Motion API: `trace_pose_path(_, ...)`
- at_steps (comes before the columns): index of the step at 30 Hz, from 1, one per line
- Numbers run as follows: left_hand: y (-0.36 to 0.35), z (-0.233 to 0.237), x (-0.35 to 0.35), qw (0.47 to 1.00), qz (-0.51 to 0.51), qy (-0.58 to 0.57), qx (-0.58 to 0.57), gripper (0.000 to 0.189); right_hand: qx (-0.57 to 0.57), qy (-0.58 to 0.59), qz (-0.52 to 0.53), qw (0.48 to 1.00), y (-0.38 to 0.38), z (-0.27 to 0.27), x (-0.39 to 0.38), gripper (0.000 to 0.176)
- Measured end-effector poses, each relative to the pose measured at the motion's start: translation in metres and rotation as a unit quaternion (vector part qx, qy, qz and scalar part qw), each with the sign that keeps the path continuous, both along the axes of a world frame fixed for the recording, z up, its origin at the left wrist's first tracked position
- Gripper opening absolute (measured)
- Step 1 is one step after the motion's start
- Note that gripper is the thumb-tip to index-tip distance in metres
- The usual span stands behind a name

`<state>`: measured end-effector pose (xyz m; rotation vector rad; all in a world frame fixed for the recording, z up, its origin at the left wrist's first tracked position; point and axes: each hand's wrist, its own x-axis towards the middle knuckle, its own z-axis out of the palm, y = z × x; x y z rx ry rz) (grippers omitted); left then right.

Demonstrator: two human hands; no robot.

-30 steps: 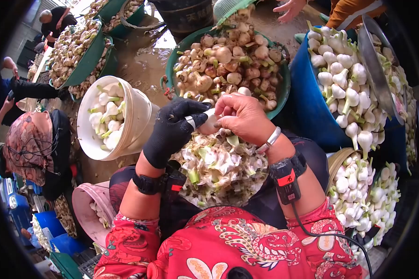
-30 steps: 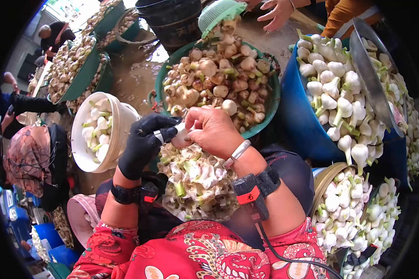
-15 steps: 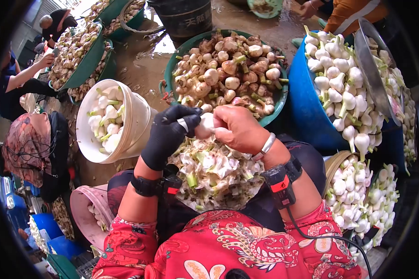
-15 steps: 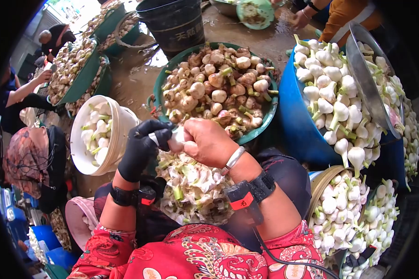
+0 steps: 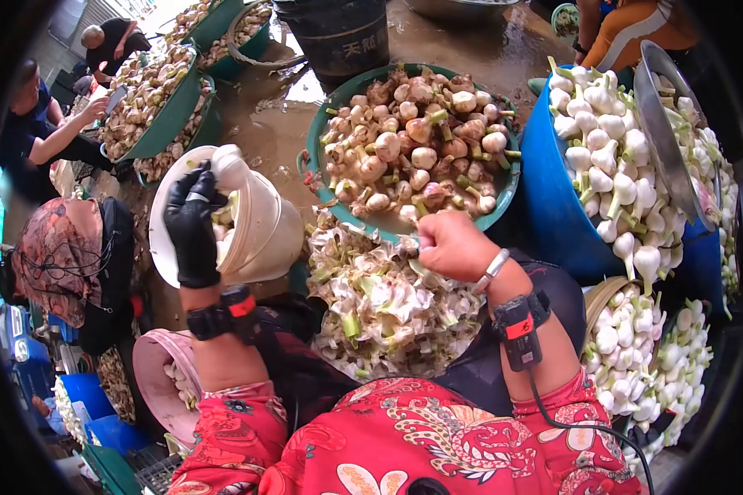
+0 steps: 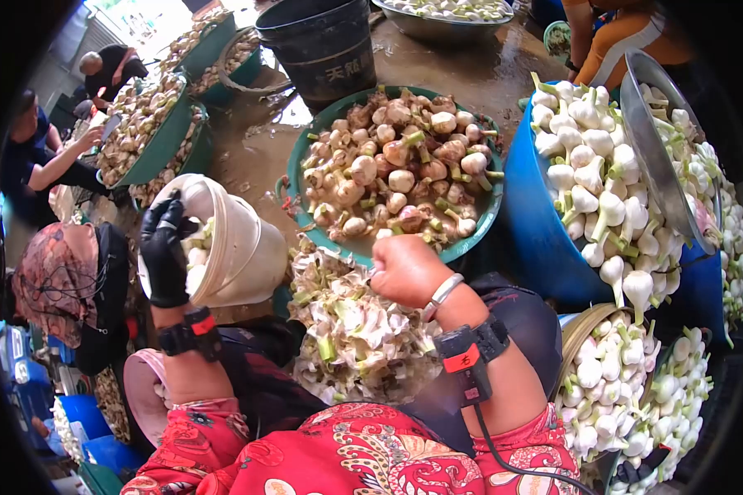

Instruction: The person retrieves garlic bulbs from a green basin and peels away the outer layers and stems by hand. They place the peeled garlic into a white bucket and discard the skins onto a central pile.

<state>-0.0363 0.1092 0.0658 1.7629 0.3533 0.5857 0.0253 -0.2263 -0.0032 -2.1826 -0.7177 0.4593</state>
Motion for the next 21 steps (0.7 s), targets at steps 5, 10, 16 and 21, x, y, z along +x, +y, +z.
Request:
trace_pose_path(5,-0.014,-0.04,0.022,0.936,-0.06,0.048,0.344,0.023,-0.082,0.09,0.199,0.972,0.011,0.007,-0.013,0.017)
trace_pose_path(10,-0.099,-0.161,0.078,0.86,-0.245,0.239,0.379,0.035,-0.061,0.072,0.09,0.991,0.012,0.006,-0.008,0.018)
trace_pose_path(16,-0.086,-0.266,0.144,0.779,-0.265,0.365,0.435,0.039,-0.127,-0.009,-0.019,0.992,0.001,0.007,-0.004,0.025)
trace_pose_path(21,-0.071,-0.252,0.148,0.783,-0.332,0.362,0.382,0.032,-0.064,-0.036,-0.065,0.995,-0.001,0.008,0.005,0.028)
